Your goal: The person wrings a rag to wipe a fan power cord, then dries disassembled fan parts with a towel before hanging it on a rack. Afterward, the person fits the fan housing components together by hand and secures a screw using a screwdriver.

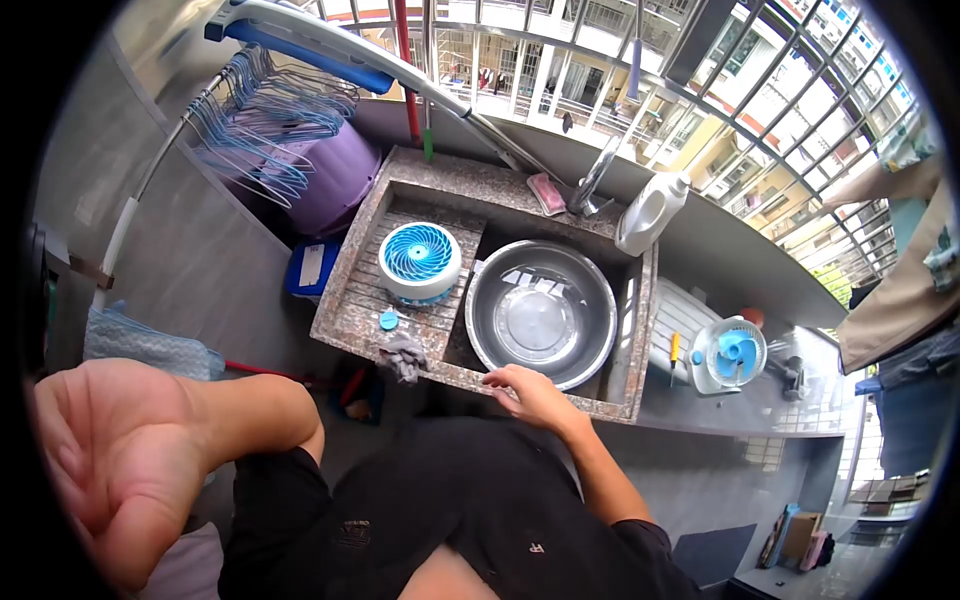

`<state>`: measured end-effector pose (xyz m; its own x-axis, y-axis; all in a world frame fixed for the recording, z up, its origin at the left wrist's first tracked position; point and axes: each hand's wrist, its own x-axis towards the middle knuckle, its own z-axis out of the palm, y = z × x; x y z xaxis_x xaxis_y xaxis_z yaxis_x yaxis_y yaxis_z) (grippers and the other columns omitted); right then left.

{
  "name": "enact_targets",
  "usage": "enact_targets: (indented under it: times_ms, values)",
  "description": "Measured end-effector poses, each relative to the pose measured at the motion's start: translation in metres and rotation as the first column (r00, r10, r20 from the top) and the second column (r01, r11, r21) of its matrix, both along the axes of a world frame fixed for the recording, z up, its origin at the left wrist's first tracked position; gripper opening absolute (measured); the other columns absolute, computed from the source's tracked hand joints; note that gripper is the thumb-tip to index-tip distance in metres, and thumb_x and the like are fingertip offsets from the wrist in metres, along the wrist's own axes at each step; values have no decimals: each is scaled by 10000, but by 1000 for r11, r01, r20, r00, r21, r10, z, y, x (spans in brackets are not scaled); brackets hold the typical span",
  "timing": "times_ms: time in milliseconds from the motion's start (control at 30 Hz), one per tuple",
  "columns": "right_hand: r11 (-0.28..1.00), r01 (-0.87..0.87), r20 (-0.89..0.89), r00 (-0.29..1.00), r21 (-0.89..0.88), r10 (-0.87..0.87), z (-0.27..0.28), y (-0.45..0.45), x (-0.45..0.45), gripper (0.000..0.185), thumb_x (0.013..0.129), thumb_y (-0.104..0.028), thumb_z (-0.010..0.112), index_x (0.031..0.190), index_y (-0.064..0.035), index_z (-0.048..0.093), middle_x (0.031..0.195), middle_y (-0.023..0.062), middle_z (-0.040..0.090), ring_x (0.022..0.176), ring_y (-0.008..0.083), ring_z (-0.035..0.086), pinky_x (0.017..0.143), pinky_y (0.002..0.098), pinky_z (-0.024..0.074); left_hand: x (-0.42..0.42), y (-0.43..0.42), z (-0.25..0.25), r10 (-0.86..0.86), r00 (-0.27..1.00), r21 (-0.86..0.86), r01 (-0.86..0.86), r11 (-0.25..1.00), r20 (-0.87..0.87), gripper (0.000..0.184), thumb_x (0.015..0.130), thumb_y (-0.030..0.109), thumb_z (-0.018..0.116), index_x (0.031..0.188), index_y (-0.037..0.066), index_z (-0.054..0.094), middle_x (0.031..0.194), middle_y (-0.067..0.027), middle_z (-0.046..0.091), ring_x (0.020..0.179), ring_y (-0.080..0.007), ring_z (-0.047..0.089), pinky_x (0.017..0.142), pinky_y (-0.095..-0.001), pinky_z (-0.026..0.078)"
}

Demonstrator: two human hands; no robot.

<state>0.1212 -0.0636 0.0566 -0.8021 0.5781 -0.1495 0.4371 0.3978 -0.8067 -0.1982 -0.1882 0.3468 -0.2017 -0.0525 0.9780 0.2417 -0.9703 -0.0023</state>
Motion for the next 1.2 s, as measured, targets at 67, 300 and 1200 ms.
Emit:
enact_targets:
  times_ms: [67,300,1200]
  values:
    - [999,-17,-3,1000,40,17,-1,4,-10,231,949,-116,634,1172,-68,670,1073,138,676,1038,312,668,893,407,530,-10,3,-3,9,1000,-14,-9,1000,12,376,1003,485,435,821,167,518,585,51,465,495,-106,360,482,-256,290]
    - [999,37,7,999,9,-37,6,9,-40,258,945,-95,635,1200,-63,657,1104,124,687,1065,289,670,935,396,522,-38,28,-10,-1,1000,-31,1,1000,11,416,1025,534,416,851,171,521,584,58,450,499,-103,344,485,-250,287]
    - [401,693,211,620,-599,-756,-172,173,-213,678,911,-537,723,1345,-72,488,1212,118,651,982,210,652,665,382,548,-138,227,-489,168,986,-895,78,-438,3,788,936,457,685,1485,-54,441,1343,-251,632,1250,-312,613,1059,-382,452]
